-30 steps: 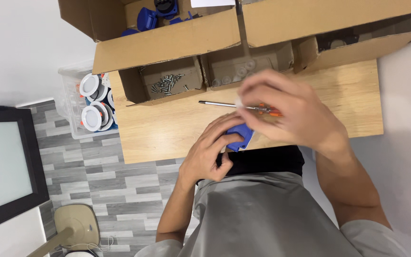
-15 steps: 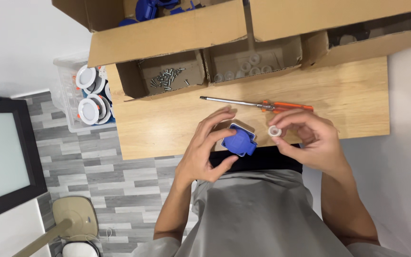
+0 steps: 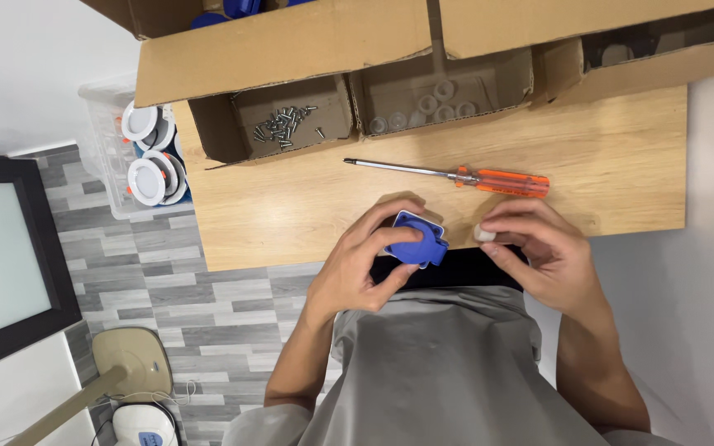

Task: The person assembles a small electrical component by inserting a blue plastic piece into a white housing, then uses a screwdriver to tighten screws on the assembly. The person places the finished unit into a plastic bin and repeats the process with another unit.

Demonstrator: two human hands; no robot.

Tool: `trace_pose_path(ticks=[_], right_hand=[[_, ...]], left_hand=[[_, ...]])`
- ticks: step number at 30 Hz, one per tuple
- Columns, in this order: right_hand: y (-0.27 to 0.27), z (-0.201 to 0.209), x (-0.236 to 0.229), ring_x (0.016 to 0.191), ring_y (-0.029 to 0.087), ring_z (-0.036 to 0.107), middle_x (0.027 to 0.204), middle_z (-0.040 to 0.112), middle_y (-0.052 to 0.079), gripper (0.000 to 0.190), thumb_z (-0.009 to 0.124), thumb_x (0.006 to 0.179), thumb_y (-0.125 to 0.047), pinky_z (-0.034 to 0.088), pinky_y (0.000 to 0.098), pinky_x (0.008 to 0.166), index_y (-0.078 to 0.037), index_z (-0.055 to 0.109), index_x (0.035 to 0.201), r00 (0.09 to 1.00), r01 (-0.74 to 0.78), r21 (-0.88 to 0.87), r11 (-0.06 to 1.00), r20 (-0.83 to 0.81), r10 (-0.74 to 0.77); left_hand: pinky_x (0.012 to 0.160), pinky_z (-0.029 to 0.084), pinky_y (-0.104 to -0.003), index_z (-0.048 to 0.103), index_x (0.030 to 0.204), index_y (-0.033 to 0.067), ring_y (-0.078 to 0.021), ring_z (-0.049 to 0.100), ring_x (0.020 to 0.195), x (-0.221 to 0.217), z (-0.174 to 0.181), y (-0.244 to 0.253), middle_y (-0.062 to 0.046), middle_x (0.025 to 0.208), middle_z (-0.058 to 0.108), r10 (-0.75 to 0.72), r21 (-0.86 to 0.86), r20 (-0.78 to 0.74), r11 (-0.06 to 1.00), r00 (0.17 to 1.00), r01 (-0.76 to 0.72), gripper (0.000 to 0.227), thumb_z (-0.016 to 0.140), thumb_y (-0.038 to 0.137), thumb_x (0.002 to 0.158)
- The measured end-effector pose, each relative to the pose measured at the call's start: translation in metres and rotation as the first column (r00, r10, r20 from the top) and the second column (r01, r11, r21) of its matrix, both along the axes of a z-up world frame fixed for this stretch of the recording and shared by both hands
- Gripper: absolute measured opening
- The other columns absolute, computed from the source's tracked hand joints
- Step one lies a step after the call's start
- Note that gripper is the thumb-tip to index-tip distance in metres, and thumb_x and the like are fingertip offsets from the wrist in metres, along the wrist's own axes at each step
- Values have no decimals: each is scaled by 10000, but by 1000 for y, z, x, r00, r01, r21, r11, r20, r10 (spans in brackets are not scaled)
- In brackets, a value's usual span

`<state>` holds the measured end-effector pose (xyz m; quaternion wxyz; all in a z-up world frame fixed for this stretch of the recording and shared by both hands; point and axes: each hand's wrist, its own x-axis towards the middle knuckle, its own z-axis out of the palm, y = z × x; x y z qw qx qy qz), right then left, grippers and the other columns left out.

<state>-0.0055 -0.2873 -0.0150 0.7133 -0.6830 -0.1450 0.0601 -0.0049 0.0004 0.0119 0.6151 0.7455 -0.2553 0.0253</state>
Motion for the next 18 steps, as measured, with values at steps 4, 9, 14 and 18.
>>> trace_pose_path(ticks=[4, 9, 14, 18], right_hand=[[7, 5, 0, 1065, 306, 793, 1245, 667, 265, 318, 769, 891, 134, 693, 444, 882, 142, 751, 1209, 999, 4, -53, 999, 48, -2], [21, 20, 1, 894, 243, 824, 1134, 778, 212, 274, 824, 894, 60, 682, 386, 770, 43, 814, 1167, 978, 41, -206, 978, 208, 3], [27, 20, 0, 940, 316, 833, 1120, 805, 204, 292, 826, 891, 60, 685, 430, 773, 40, 805, 1182, 974, 68, -258, 964, 227, -8], [29, 17, -3, 1007, 339, 827, 1129, 820, 181, 253, 830, 906, 36, 665, 448, 818, 16, 812, 1158, 971, 94, -285, 954, 237, -25]], left_hand=[[1093, 559, -642, 692, 1356, 94, -490, 677, 1327, -2, 2, 2, -252, 1455, 644, -7, 39, 31, 999, 999, 6, 407, 812, 181, 977], [1055, 590, -617, 710, 1326, 85, -482, 709, 1282, -6, -6, -2, -261, 1426, 669, 74, 72, 119, 994, 990, -83, 372, 824, 97, 972], [1040, 612, -596, 722, 1305, 82, -470, 730, 1261, -9, -15, -6, -257, 1399, 693, 132, 61, 162, 988, 978, -143, 381, 856, 88, 949], [1031, 622, -585, 729, 1293, 81, -466, 738, 1252, -11, -17, -9, -258, 1383, 702, 154, 48, 177, 985, 972, -164, 366, 860, 109, 952]])
